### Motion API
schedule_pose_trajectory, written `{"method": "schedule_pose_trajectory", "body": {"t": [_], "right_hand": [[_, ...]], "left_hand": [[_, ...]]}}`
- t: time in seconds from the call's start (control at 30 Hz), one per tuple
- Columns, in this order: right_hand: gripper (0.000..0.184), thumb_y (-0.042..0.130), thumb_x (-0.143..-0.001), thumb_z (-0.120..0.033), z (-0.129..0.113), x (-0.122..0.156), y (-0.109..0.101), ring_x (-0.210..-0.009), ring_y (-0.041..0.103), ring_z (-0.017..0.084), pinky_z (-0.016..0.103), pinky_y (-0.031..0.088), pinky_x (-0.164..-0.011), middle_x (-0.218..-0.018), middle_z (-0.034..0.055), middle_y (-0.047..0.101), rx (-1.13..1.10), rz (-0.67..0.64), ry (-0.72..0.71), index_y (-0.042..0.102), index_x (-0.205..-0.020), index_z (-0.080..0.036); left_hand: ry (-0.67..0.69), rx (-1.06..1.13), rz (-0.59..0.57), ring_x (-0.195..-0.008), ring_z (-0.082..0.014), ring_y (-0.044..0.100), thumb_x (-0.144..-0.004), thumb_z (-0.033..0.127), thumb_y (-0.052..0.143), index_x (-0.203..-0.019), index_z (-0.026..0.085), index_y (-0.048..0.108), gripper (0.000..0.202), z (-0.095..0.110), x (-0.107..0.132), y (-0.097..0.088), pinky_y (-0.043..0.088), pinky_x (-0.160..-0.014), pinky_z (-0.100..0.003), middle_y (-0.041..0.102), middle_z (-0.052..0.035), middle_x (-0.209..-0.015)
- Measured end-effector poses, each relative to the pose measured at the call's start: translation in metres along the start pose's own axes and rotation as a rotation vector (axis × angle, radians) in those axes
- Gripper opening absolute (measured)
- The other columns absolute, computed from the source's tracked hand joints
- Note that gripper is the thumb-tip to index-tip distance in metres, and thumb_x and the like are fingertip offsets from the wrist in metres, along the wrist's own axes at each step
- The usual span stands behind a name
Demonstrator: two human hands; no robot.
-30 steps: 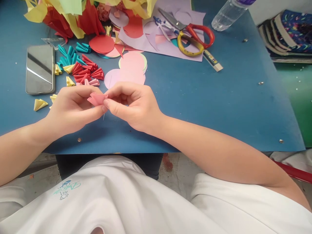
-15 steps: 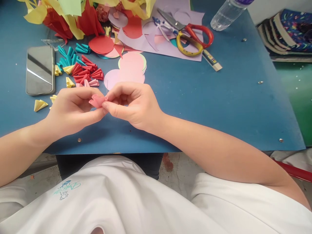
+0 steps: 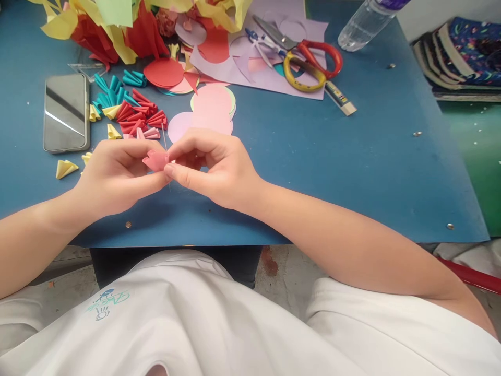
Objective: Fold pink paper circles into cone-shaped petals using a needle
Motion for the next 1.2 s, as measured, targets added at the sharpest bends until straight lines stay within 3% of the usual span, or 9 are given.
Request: {"method": "schedule_pose_trajectory", "body": {"t": [0.37, 0.63, 0.73, 0.83, 1.0, 1.2], "right_hand": [[0.011, 0.088, -0.087, -0.018, 0.003, 0.003, 0.002, -0.07, 0.073, 0.013, 0.028, 0.064, -0.064, -0.079, -0.0062, 0.081, -0.013, 0.075, 0.096, 0.087, -0.083, -0.028], [0.012, 0.089, -0.086, -0.021, 0.007, 0.001, 0.003, -0.069, 0.073, 0.014, 0.029, 0.063, -0.063, -0.077, -0.0059, 0.078, -0.058, 0.018, 0.183, 0.082, -0.079, -0.027], [0.013, 0.09, -0.084, -0.021, 0.007, 0.0, 0.003, -0.073, 0.075, 0.014, 0.031, 0.066, -0.066, -0.079, -0.0055, 0.08, -0.078, 0.034, 0.2, 0.079, -0.079, -0.027], [0.014, 0.091, -0.083, -0.021, 0.006, 0.001, 0.003, -0.077, 0.077, 0.014, 0.03, 0.069, -0.072, -0.08, -0.006, 0.08, -0.095, 0.058, 0.197, 0.078, -0.079, -0.027], [0.014, 0.088, -0.085, -0.019, 0.005, 0.0, 0.002, -0.075, 0.073, 0.011, 0.027, 0.066, -0.068, -0.081, -0.0068, 0.078, -0.085, 0.053, 0.164, 0.078, -0.079, -0.026], [0.014, 0.088, -0.087, -0.018, 0.002, -0.001, 0.002, -0.076, 0.071, 0.01, 0.026, 0.063, -0.067, -0.084, -0.006, 0.077, -0.075, 0.046, 0.12, 0.078, -0.082, -0.026]], "left_hand": [[0.049, -0.037, 0.022, -0.065, -0.0106, 0.046, -0.088, 0.018, 0.073, -0.074, 0.022, 0.065, 0.016, 0.002, 0.001, 0.001, 0.045, -0.059, -0.026, 0.052, 0.0048, -0.068], [0.075, 0.07, -0.039, -0.065, -0.0088, 0.051, -0.088, 0.01, 0.075, -0.078, 0.021, 0.065, 0.018, -0.001, 0.001, 0.007, 0.054, -0.061, -0.023, 0.057, 0.0052, -0.072], [0.04, 0.158, -0.021, -0.073, -0.0098, 0.066, -0.09, 0.011, 0.079, -0.092, 0.021, 0.072, 0.012, -0.005, 0.002, 0.007, 0.062, -0.068, -0.023, 0.07, 0.0028, -0.083], [-0.009, 0.29, 0.025, -0.08, -0.0092, 0.076, -0.085, 0.007, 0.086, -0.104, 0.022, 0.069, 0.03, -0.009, 0.005, 0.006, 0.068, -0.076, -0.022, 0.077, 0.0024, -0.093], [-0.071, 0.339, 0.053, -0.08, -0.0058, 0.08, -0.082, 0.007, 0.091, -0.091, 0.019, 0.07, 0.026, -0.012, 0.006, 0.005, 0.07, -0.078, -0.014, 0.078, 0.0044, -0.089], [-0.159, 0.332, 0.072, -0.075, -0.0084, 0.081, -0.081, 0.009, 0.097, -0.087, 0.016, 0.079, 0.02, -0.012, 0.006, 0.002, 0.069, -0.069, -0.014, 0.083, 0.002, -0.083]]}}
Point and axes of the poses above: each hand's wrist, its own x-axis away from the middle knuckle, its own y-axis out of the palm, z = x × y, the point moved 6 cm from there along -x, towards the middle knuckle
